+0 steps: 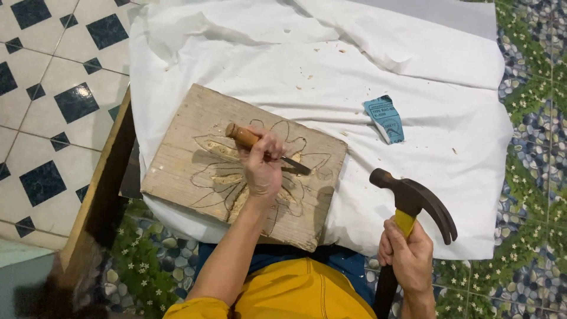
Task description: Carving a floral design into a wooden block using a hammer and chisel, and smoothing the surface with sandpaper.
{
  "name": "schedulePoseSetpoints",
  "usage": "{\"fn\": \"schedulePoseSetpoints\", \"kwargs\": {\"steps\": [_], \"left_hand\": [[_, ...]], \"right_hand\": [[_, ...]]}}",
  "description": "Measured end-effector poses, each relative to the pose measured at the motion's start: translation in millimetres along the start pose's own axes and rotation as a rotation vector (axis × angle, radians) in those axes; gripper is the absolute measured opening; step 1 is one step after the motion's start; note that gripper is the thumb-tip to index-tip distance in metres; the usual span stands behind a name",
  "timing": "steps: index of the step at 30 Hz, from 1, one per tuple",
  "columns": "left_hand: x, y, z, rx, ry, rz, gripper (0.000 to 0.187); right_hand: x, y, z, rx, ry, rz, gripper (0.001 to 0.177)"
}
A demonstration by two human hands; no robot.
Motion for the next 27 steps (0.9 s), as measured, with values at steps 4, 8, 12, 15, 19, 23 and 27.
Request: {"fn": "schedulePoseSetpoints", "kwargs": {"steps": [4,8,12,15,19,23,27], "left_hand": [[17,-6,-5,0.078,0.131,0.154,0.015],[30,-6,-11,0.141,0.206,0.187,0.017],[34,2,-27,0.159,0.324,0.314,0.025],[37,11,-36,0.197,0.413,0.396,0.030],[30,19,-37,0.135,0.446,0.401,0.031],[34,15,-29,0.064,0.493,0.312,0.020],[32,7,-30,0.121,0.426,0.507,0.018]], "right_hand": [[-6,-3,-2,0.008,-0.010,0.000,0.008],[-11,-7,0,-0.008,-0.008,0.021,0.011],[-11,-8,1,0.020,-0.010,0.016,0.009],[-7,-4,5,0.000,0.011,-0.010,0.008],[10,31,8,-0.061,0.095,-0.131,0.007],[33,88,20,-0.254,0.206,-0.319,0.014],[85,165,19,-0.773,0.361,-0.636,0.015]]}}
Point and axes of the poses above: each hand's wrist, its own z-axis towards the middle knuckle, its own x-axis out of the palm, y = z × x, the point moved 4 cm from there along z, towards the middle knuckle, and after that the axes turned 5 degrees about x, right-handed, at the moved point
